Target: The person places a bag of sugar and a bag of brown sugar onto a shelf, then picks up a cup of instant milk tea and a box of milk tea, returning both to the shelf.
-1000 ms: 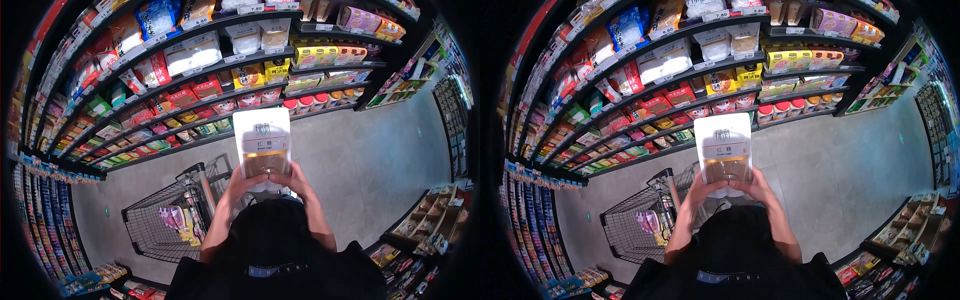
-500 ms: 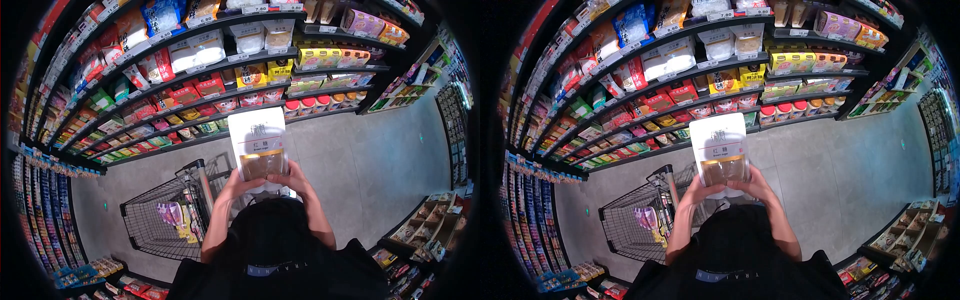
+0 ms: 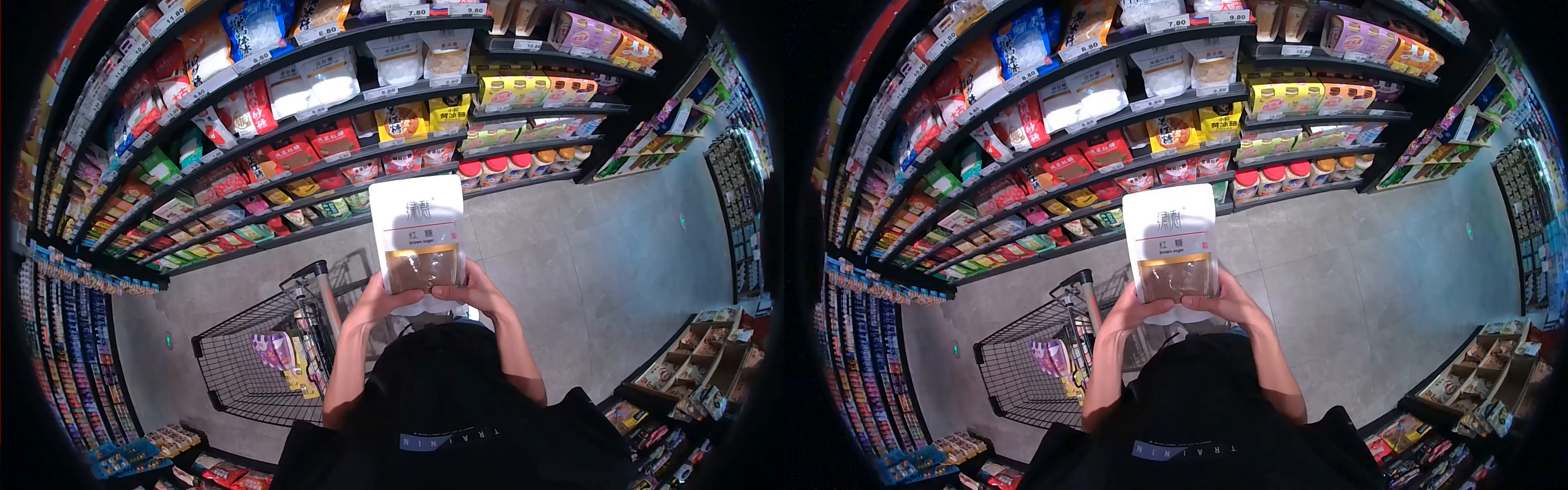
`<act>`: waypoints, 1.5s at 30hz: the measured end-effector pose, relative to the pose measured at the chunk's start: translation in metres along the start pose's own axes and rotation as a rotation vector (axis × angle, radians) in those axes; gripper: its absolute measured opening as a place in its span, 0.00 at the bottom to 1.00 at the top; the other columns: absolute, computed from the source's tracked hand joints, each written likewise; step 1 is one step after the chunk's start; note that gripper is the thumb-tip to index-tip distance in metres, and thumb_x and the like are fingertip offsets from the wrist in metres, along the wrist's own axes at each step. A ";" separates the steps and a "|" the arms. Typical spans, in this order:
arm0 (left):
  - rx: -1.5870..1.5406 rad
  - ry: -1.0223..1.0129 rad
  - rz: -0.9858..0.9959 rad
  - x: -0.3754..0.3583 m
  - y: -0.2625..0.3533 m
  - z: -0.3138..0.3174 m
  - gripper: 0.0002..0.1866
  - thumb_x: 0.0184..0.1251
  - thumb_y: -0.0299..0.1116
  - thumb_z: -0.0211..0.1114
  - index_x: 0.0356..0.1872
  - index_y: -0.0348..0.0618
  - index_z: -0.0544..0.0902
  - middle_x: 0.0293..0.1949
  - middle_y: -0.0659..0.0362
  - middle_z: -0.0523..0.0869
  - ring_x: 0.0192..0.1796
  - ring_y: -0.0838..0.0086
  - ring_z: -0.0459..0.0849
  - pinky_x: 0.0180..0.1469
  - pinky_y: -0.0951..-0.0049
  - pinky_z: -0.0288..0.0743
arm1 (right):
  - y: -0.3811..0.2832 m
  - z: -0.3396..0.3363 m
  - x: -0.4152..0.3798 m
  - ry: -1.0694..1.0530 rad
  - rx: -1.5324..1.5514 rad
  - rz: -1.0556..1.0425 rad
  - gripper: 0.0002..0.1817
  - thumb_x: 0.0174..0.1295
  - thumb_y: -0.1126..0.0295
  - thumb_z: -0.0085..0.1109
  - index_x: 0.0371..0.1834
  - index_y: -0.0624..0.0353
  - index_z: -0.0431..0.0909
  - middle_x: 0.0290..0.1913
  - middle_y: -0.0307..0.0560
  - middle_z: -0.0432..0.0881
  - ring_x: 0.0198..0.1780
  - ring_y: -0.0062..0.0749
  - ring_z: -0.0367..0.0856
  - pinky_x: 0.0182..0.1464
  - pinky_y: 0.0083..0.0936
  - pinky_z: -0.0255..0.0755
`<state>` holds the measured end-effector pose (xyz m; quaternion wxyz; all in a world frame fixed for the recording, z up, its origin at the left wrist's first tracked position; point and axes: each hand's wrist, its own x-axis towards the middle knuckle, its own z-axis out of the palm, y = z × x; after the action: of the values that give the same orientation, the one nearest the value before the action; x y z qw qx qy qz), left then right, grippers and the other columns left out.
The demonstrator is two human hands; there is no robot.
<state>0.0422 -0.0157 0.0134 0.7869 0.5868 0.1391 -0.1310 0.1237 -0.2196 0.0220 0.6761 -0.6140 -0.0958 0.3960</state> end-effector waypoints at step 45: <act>-0.131 -0.210 0.047 0.030 -0.019 -0.040 0.28 0.64 0.31 0.70 0.63 0.37 0.72 0.55 0.58 0.81 0.56 0.75 0.80 0.59 0.72 0.74 | -0.002 0.026 0.019 0.094 0.008 0.091 0.31 0.53 0.76 0.70 0.62 0.62 0.70 0.55 0.44 0.80 0.55 0.29 0.78 0.57 0.27 0.72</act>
<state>0.0599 0.0164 -0.0257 0.8365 0.5205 0.0504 -0.1636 0.1209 -0.1876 0.0233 0.6636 -0.6330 -0.0345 0.3972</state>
